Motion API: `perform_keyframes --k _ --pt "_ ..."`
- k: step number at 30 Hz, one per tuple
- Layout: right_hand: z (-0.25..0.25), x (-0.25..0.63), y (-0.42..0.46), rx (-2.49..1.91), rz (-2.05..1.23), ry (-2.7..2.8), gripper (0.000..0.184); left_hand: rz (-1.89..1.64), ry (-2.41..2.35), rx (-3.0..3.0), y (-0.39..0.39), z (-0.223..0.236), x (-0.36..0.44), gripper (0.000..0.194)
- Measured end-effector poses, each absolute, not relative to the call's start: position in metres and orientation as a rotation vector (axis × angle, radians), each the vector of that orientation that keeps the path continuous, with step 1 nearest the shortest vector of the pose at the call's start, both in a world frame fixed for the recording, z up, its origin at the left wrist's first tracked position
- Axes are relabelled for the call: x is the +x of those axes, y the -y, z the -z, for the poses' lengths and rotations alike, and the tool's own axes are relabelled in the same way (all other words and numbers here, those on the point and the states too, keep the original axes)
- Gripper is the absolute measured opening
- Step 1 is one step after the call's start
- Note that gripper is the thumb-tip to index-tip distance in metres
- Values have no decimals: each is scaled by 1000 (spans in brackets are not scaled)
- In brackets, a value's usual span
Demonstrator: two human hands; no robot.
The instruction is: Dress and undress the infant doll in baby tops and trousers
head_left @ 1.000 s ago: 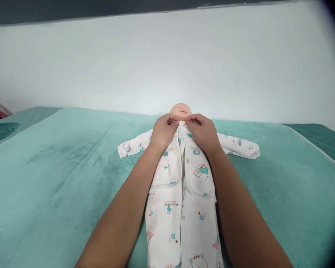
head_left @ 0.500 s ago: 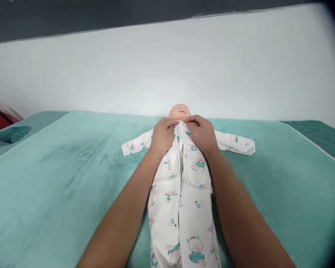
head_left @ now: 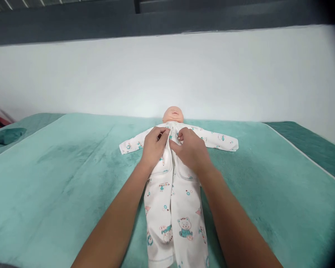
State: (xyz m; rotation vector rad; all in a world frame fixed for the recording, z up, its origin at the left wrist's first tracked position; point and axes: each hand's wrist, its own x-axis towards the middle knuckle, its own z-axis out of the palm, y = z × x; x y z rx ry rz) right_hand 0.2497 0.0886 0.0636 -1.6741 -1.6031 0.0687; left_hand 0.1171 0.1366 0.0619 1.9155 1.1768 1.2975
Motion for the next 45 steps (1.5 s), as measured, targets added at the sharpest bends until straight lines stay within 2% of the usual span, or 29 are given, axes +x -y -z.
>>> perform_keyframes --k 3,6,14,18,23,27,34,45 --pt "-66 249 -92 -1755 -14 1649 16 -1252 -1155 1923 -135 -60 115 18" --pt "-69 256 -97 -1740 -93 1671 15 -1223 -1163 1922 -137 -58 114 11" --pt "-69 272 -99 -1414 -807 1299 23 -1225 -1135 1864 -135 -60 113 12" --pt "-66 271 -98 -1306 -934 1127 27 -1254 -1078 1721 -134 -66 117 14" --pt "-62 272 -101 -1083 -1052 1045 19 -1230 -1066 1640 -134 -73 121 14" --pt "-62 273 -102 -998 -1080 1046 18 -1211 -1055 1647 -131 -76 124 15" --pt "-66 270 -100 -1169 -1050 1109 23 -1221 -1061 1648 -129 -71 126 17" --pt "-63 269 -101 -1184 -1043 1113 23 -1218 -976 1553 -130 -66 124 17"
